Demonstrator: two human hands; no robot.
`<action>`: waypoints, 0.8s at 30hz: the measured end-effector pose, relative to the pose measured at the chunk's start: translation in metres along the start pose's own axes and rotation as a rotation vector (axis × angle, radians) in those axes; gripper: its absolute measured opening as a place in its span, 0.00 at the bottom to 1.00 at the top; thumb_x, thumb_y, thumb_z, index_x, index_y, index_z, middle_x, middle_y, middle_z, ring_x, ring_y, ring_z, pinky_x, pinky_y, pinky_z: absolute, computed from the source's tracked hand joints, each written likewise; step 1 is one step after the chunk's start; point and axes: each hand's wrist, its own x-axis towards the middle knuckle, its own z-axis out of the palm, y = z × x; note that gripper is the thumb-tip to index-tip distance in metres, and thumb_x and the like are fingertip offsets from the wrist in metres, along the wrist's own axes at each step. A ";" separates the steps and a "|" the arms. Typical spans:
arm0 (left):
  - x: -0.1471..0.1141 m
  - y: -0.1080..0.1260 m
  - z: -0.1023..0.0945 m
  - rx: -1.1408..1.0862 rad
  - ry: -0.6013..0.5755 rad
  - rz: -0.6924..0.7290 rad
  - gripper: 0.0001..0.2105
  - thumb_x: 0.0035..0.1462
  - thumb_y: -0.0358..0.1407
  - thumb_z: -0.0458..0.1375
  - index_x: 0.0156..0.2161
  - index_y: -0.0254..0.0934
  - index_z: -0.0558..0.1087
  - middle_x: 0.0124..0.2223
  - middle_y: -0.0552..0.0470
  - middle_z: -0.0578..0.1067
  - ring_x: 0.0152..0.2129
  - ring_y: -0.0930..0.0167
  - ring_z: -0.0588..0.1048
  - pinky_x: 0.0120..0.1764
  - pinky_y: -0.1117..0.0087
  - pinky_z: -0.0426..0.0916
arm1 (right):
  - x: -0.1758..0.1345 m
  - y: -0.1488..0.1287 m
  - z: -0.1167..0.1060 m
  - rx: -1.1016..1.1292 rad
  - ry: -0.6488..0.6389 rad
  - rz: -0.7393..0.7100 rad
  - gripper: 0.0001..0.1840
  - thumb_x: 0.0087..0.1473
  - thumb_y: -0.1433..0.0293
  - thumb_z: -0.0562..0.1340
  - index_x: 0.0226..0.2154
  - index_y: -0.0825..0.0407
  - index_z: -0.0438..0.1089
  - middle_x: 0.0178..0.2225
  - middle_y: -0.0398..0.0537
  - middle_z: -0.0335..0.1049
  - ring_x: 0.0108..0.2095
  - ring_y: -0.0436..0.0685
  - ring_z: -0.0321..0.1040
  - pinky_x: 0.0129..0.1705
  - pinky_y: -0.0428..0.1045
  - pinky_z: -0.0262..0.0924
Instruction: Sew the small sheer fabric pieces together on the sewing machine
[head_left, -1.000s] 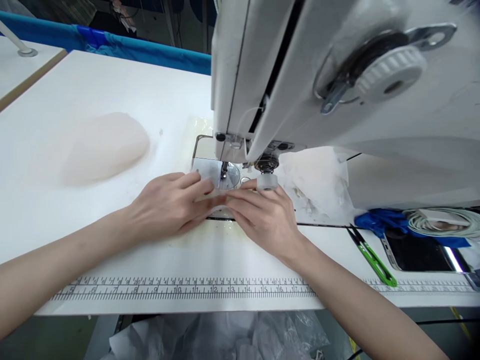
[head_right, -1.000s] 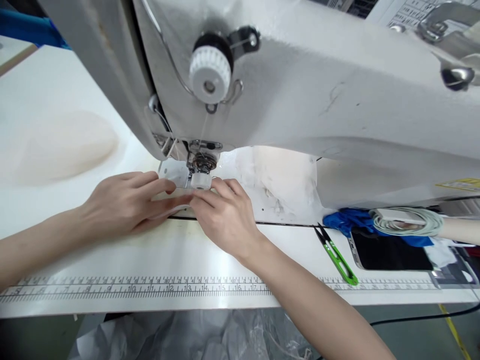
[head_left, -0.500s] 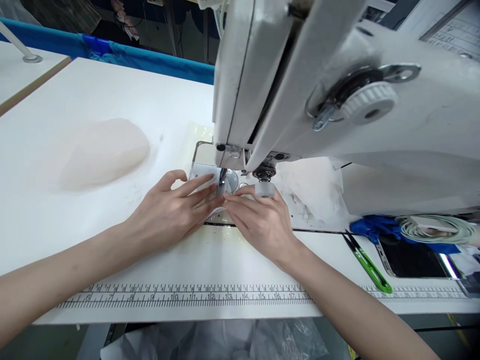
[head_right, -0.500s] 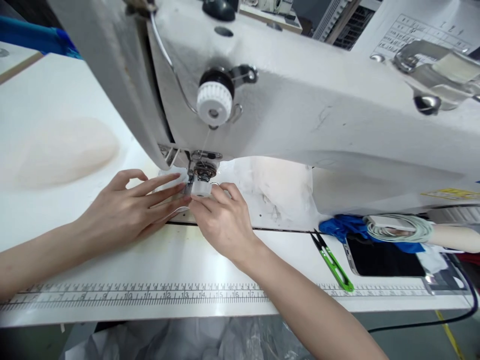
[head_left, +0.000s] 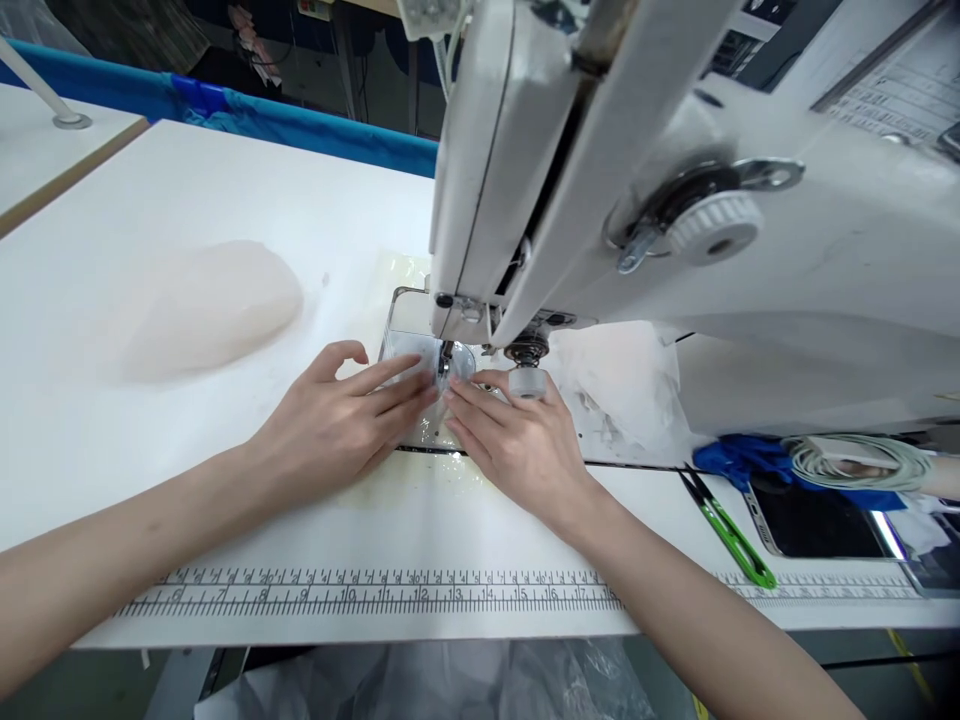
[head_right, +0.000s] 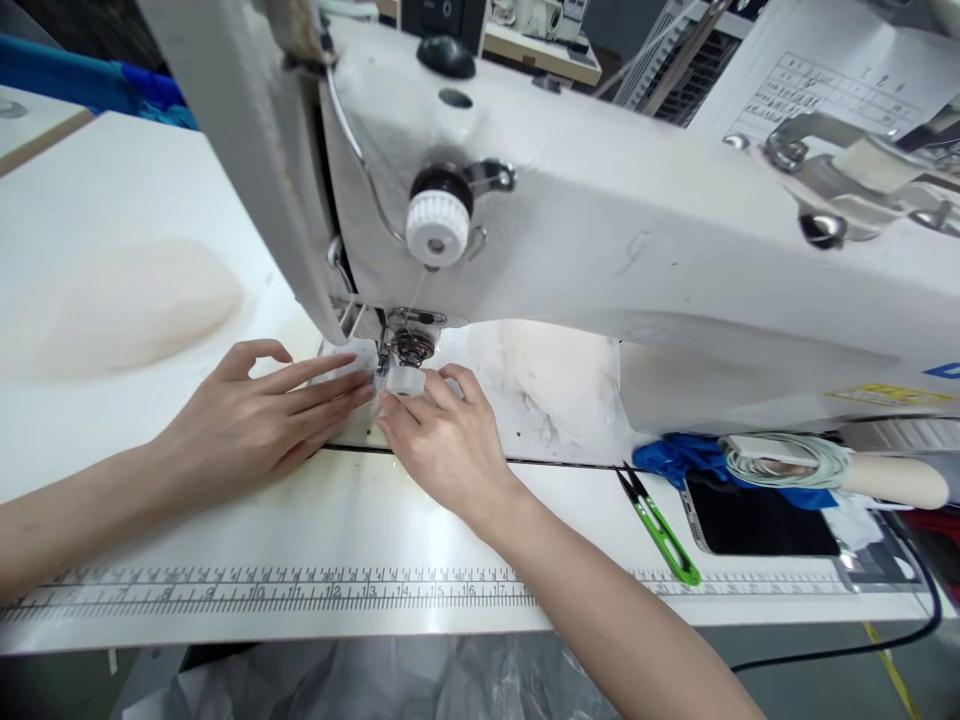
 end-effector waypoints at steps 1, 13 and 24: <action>-0.001 0.000 -0.001 -0.004 -0.001 0.006 0.17 0.65 0.28 0.50 0.57 0.40 0.69 0.55 0.52 0.75 0.56 0.65 0.70 0.53 0.58 0.59 | -0.001 0.000 0.000 -0.007 0.002 -0.007 0.11 0.64 0.68 0.59 0.41 0.53 0.77 0.40 0.45 0.80 0.41 0.55 0.72 0.49 0.54 0.56; -0.001 -0.003 0.005 -0.049 0.035 0.002 0.19 0.65 0.27 0.49 0.58 0.41 0.67 0.55 0.51 0.75 0.53 0.68 0.73 0.60 0.58 0.55 | 0.000 -0.002 -0.001 -0.036 0.017 0.017 0.11 0.63 0.67 0.59 0.41 0.52 0.77 0.39 0.45 0.80 0.40 0.55 0.73 0.49 0.54 0.56; 0.006 -0.009 0.004 -0.112 -0.002 -0.023 0.16 0.65 0.28 0.49 0.55 0.41 0.69 0.55 0.52 0.74 0.52 0.67 0.74 0.62 0.57 0.51 | 0.003 0.001 0.002 -0.041 -0.009 0.040 0.13 0.64 0.66 0.58 0.41 0.53 0.77 0.37 0.46 0.80 0.42 0.57 0.72 0.52 0.55 0.56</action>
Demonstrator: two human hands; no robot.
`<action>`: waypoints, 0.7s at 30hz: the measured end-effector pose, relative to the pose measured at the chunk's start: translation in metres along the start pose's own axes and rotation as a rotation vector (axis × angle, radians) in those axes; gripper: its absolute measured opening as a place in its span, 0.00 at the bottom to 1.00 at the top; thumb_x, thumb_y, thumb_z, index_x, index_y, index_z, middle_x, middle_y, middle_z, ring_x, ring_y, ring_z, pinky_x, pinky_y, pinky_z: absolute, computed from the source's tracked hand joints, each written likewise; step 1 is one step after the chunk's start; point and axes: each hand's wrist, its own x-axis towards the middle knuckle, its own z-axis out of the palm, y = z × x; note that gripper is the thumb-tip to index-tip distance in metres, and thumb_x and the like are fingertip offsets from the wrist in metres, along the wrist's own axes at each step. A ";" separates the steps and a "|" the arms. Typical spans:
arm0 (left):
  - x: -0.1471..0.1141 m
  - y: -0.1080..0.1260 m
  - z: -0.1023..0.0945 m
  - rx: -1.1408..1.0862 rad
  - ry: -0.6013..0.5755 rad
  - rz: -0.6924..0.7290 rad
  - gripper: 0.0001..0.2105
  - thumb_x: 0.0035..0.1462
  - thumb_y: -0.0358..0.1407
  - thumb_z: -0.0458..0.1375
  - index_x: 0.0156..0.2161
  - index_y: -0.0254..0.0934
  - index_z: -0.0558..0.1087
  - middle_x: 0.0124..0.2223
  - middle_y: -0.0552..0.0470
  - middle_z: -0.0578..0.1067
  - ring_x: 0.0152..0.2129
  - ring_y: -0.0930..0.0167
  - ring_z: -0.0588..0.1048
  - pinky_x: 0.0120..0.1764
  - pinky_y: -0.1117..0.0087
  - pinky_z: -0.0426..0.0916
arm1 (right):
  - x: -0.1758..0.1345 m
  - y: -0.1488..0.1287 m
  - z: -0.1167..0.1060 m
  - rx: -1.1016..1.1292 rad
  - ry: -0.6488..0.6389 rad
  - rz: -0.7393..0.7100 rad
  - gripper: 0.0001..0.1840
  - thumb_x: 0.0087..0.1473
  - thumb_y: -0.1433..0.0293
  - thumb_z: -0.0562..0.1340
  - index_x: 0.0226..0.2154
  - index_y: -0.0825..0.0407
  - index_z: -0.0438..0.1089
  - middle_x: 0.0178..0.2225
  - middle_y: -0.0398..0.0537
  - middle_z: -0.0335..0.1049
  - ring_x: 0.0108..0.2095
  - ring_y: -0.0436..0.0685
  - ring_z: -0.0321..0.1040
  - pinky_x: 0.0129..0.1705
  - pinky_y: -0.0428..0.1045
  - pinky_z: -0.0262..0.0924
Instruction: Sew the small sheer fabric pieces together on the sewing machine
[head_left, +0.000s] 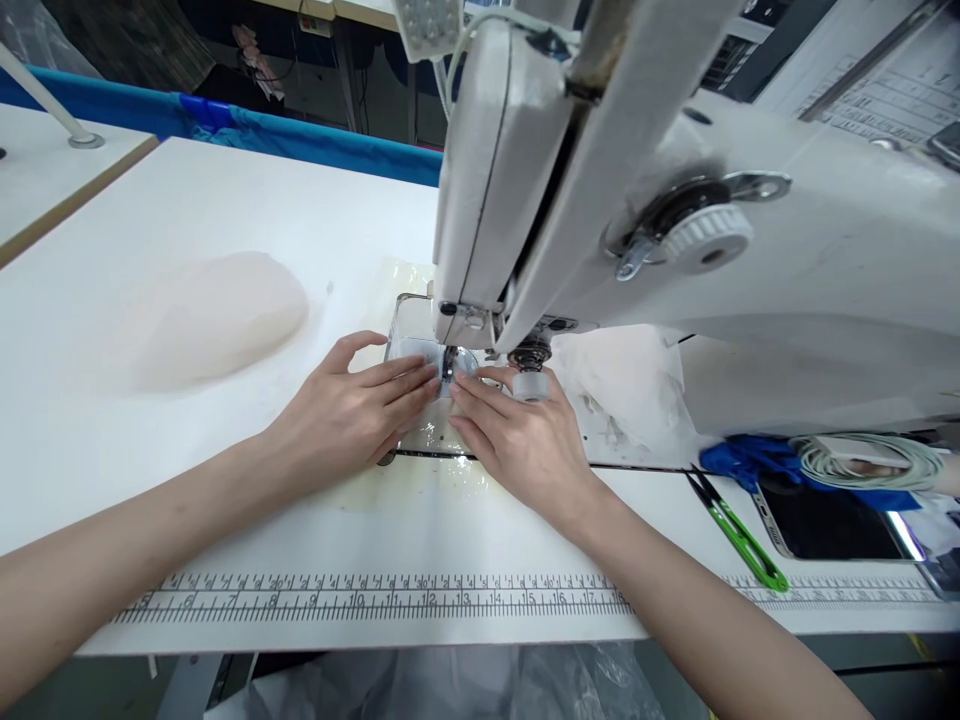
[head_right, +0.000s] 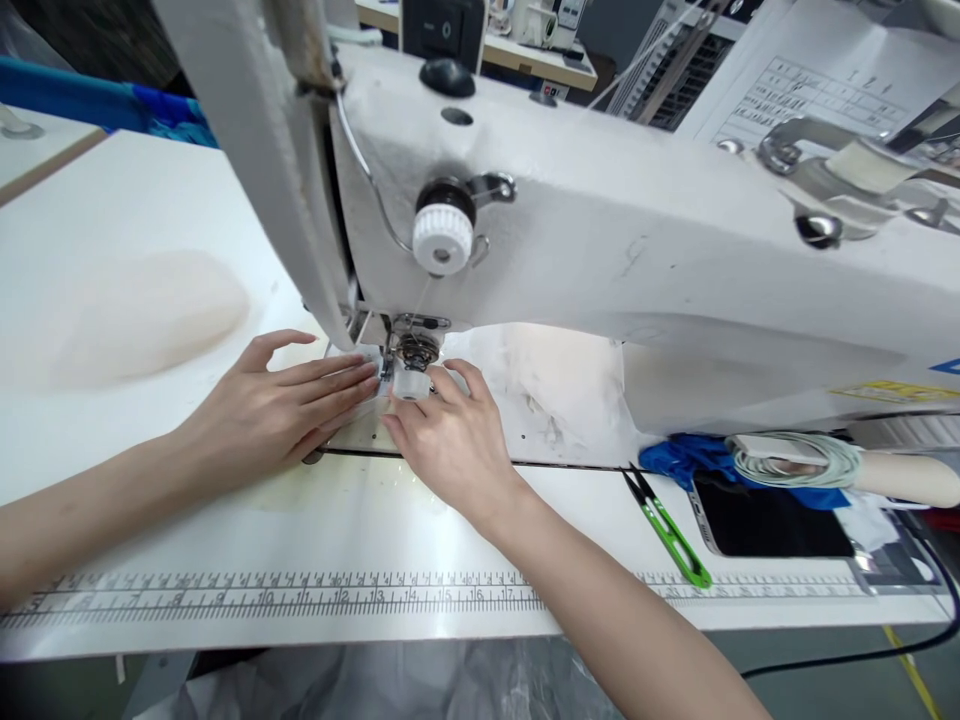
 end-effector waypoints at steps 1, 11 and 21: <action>0.000 0.000 0.001 -0.009 -0.006 -0.012 0.17 0.65 0.28 0.49 0.55 0.42 0.69 0.55 0.52 0.74 0.52 0.67 0.74 0.62 0.57 0.51 | 0.001 0.000 0.000 -0.006 -0.003 0.000 0.13 0.64 0.66 0.58 0.42 0.53 0.77 0.37 0.47 0.80 0.42 0.57 0.72 0.52 0.55 0.56; 0.001 -0.004 0.006 0.034 0.036 0.035 0.15 0.66 0.29 0.49 0.54 0.34 0.71 0.53 0.46 0.76 0.51 0.66 0.75 0.63 0.54 0.53 | 0.002 0.000 0.001 -0.035 -0.051 0.011 0.16 0.65 0.65 0.56 0.45 0.55 0.76 0.41 0.48 0.80 0.43 0.57 0.72 0.57 0.57 0.53; -0.001 -0.002 0.004 0.013 -0.001 -0.020 0.19 0.67 0.43 0.49 0.57 0.35 0.69 0.55 0.47 0.74 0.53 0.64 0.73 0.64 0.54 0.51 | 0.003 -0.001 0.000 -0.030 -0.045 0.012 0.16 0.65 0.65 0.55 0.46 0.55 0.75 0.41 0.48 0.80 0.44 0.58 0.71 0.57 0.57 0.54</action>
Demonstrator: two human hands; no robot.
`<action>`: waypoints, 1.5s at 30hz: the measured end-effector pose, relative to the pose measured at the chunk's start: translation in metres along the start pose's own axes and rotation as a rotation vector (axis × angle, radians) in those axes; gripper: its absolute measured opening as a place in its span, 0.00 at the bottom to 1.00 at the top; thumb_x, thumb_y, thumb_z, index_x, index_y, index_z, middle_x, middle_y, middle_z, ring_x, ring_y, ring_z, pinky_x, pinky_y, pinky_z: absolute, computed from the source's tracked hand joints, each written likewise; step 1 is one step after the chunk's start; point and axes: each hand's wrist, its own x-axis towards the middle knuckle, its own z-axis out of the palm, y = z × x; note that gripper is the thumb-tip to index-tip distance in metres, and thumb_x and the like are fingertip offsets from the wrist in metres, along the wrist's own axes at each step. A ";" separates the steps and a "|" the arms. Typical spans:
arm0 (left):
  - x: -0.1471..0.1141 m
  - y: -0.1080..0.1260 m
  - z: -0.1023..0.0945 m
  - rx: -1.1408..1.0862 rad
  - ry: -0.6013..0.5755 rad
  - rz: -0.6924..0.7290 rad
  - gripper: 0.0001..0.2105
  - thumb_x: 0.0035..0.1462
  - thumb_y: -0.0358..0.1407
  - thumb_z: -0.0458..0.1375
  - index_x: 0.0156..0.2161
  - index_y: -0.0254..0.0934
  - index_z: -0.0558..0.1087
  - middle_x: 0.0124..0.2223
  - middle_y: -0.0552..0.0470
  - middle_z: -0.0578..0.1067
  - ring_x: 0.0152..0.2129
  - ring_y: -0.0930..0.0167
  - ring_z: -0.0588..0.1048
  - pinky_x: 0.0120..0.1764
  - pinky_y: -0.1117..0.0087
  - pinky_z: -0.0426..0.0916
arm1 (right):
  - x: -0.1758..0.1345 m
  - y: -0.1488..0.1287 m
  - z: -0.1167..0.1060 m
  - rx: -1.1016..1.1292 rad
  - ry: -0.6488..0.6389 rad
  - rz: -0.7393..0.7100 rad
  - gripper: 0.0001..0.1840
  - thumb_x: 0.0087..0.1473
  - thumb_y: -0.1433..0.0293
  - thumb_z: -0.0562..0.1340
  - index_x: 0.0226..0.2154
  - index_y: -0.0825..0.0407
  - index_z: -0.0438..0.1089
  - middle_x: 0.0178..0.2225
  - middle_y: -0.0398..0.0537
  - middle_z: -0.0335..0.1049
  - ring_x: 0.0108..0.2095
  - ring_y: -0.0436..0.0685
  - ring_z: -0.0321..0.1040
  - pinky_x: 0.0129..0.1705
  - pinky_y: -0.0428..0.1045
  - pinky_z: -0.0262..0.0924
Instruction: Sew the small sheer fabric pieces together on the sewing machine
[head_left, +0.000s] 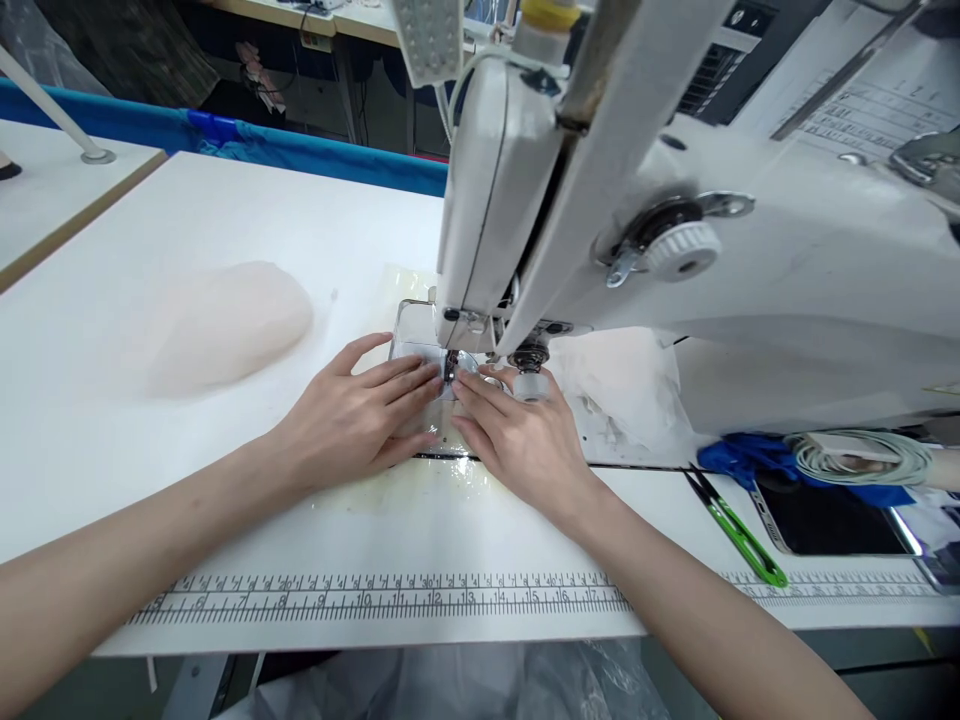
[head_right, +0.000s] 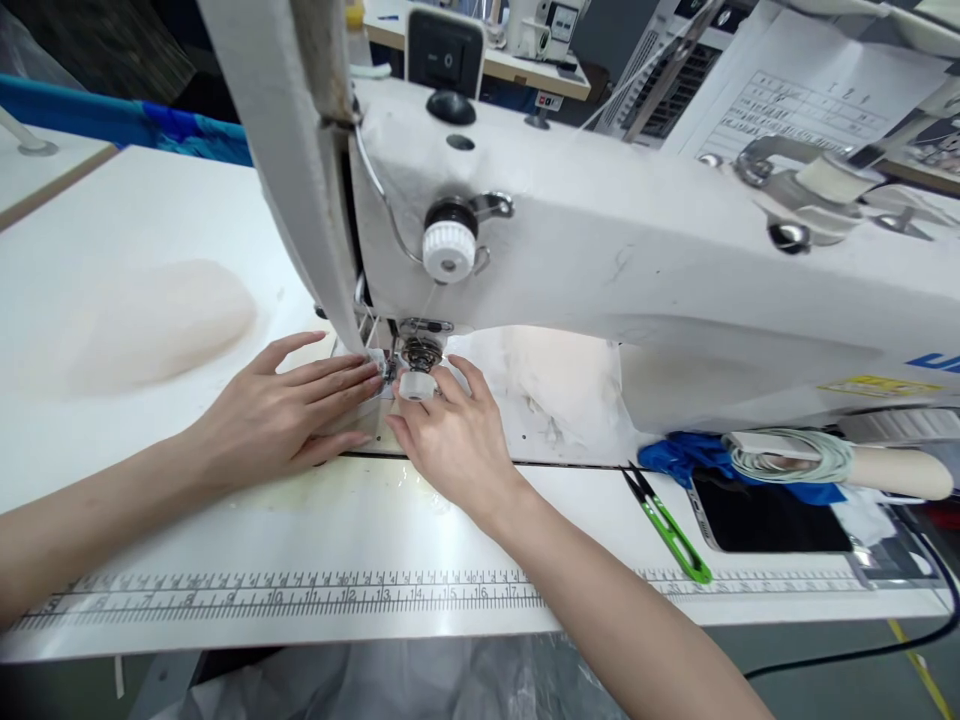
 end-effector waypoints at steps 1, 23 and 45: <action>-0.001 -0.001 0.000 -0.008 -0.012 -0.014 0.23 0.66 0.48 0.49 0.58 0.35 0.68 0.57 0.45 0.73 0.55 0.62 0.71 0.64 0.53 0.51 | 0.000 0.000 0.000 -0.001 0.010 0.001 0.16 0.65 0.66 0.55 0.46 0.55 0.75 0.40 0.48 0.80 0.45 0.58 0.71 0.57 0.57 0.54; 0.003 -0.012 -0.004 -0.004 0.078 0.118 0.15 0.64 0.24 0.48 0.50 0.37 0.71 0.54 0.51 0.76 0.53 0.67 0.72 0.58 0.59 0.62 | -0.004 -0.025 -0.013 0.148 0.034 -0.041 0.13 0.60 0.81 0.54 0.42 0.57 0.72 0.45 0.50 0.75 0.41 0.54 0.72 0.43 0.49 0.67; 0.000 -0.005 0.002 -0.045 -0.030 0.083 0.22 0.60 0.23 0.48 0.56 0.37 0.71 0.58 0.47 0.72 0.60 0.59 0.65 0.59 0.54 0.63 | -0.002 -0.007 -0.005 0.093 -0.093 0.128 0.15 0.65 0.64 0.54 0.37 0.55 0.73 0.47 0.59 0.75 0.55 0.61 0.67 0.50 0.53 0.66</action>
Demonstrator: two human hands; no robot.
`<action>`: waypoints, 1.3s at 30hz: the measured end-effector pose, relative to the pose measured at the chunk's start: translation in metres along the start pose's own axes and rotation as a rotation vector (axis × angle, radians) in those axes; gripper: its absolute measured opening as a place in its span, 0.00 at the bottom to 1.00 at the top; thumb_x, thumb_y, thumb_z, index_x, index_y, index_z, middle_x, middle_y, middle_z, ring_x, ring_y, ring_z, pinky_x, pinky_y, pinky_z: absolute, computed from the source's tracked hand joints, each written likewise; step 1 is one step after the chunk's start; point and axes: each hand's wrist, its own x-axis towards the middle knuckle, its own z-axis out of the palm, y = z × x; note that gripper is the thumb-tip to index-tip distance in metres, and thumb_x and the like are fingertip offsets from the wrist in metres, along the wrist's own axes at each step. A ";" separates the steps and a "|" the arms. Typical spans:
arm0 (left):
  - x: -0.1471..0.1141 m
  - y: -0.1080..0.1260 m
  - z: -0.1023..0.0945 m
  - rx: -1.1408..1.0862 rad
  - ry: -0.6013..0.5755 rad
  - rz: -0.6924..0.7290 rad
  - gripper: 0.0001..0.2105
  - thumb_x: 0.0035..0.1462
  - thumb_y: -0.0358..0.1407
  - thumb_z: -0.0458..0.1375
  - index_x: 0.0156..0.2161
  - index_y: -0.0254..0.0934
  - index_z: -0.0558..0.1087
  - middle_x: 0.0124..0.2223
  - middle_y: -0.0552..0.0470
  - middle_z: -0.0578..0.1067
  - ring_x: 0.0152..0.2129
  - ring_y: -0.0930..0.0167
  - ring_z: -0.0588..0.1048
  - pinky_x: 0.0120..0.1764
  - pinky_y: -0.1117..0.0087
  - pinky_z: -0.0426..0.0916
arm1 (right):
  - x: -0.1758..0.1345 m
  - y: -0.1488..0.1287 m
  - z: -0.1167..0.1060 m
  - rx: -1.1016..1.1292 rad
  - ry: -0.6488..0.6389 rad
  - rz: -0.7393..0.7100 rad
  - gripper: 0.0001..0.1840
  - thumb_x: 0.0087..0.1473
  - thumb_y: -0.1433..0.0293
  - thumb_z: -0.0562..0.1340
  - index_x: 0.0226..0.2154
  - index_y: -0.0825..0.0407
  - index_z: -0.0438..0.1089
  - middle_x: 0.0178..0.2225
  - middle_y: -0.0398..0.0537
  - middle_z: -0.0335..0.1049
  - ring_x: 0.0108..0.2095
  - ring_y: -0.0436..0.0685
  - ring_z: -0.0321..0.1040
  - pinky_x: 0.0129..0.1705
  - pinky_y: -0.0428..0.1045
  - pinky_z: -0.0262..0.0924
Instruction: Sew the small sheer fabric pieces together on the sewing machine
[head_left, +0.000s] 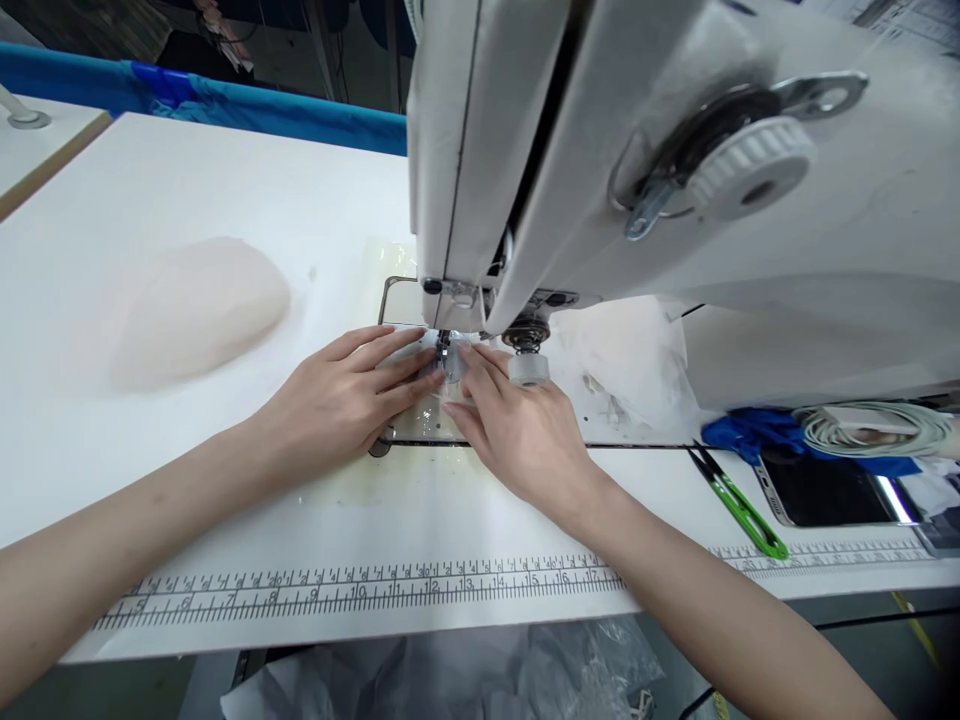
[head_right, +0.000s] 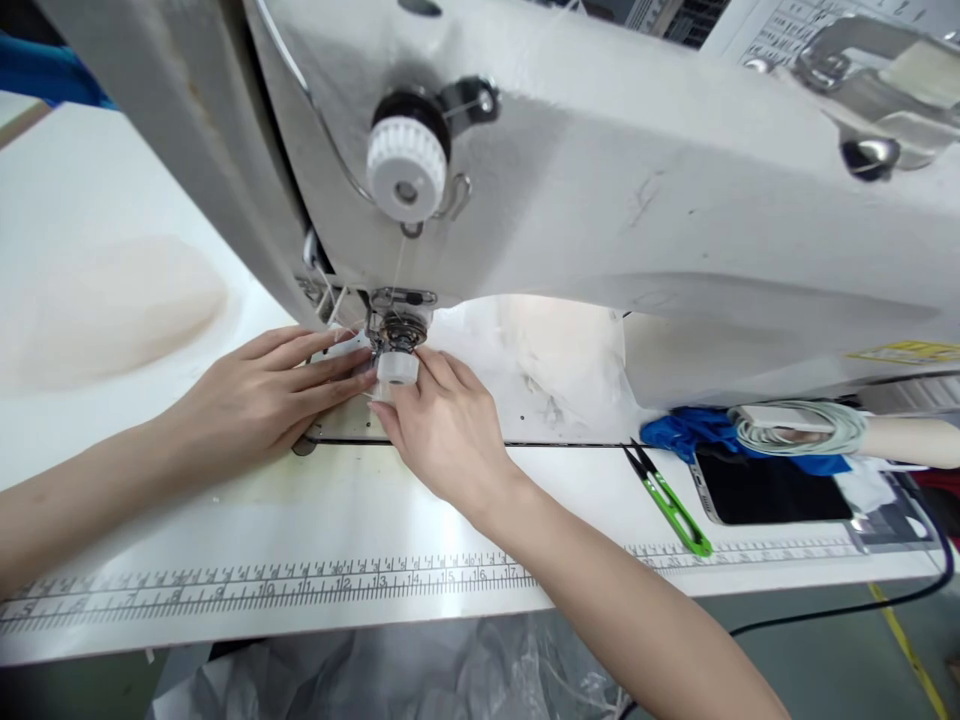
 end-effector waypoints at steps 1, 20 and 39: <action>-0.001 0.000 0.001 0.015 -0.011 0.010 0.21 0.60 0.24 0.48 0.57 0.36 0.70 0.59 0.46 0.71 0.60 0.58 0.65 0.59 0.54 0.62 | 0.000 0.001 0.000 -0.014 0.012 -0.003 0.16 0.65 0.63 0.54 0.38 0.55 0.73 0.47 0.58 0.76 0.54 0.61 0.67 0.51 0.54 0.65; -0.001 0.005 -0.001 0.027 -0.040 -0.020 0.23 0.60 0.24 0.50 0.59 0.39 0.68 0.60 0.46 0.70 0.61 0.59 0.63 0.62 0.52 0.57 | -0.001 0.005 0.001 -0.091 0.043 -0.040 0.20 0.66 0.61 0.53 0.42 0.55 0.76 0.49 0.54 0.75 0.55 0.60 0.66 0.58 0.57 0.56; -0.008 0.007 -0.001 0.017 0.032 -0.004 0.23 0.60 0.25 0.52 0.59 0.40 0.68 0.57 0.49 0.73 0.60 0.63 0.65 0.66 0.52 0.53 | -0.007 0.002 -0.004 0.020 0.133 -0.205 0.10 0.62 0.70 0.59 0.41 0.53 0.76 0.43 0.47 0.78 0.42 0.54 0.72 0.49 0.53 0.63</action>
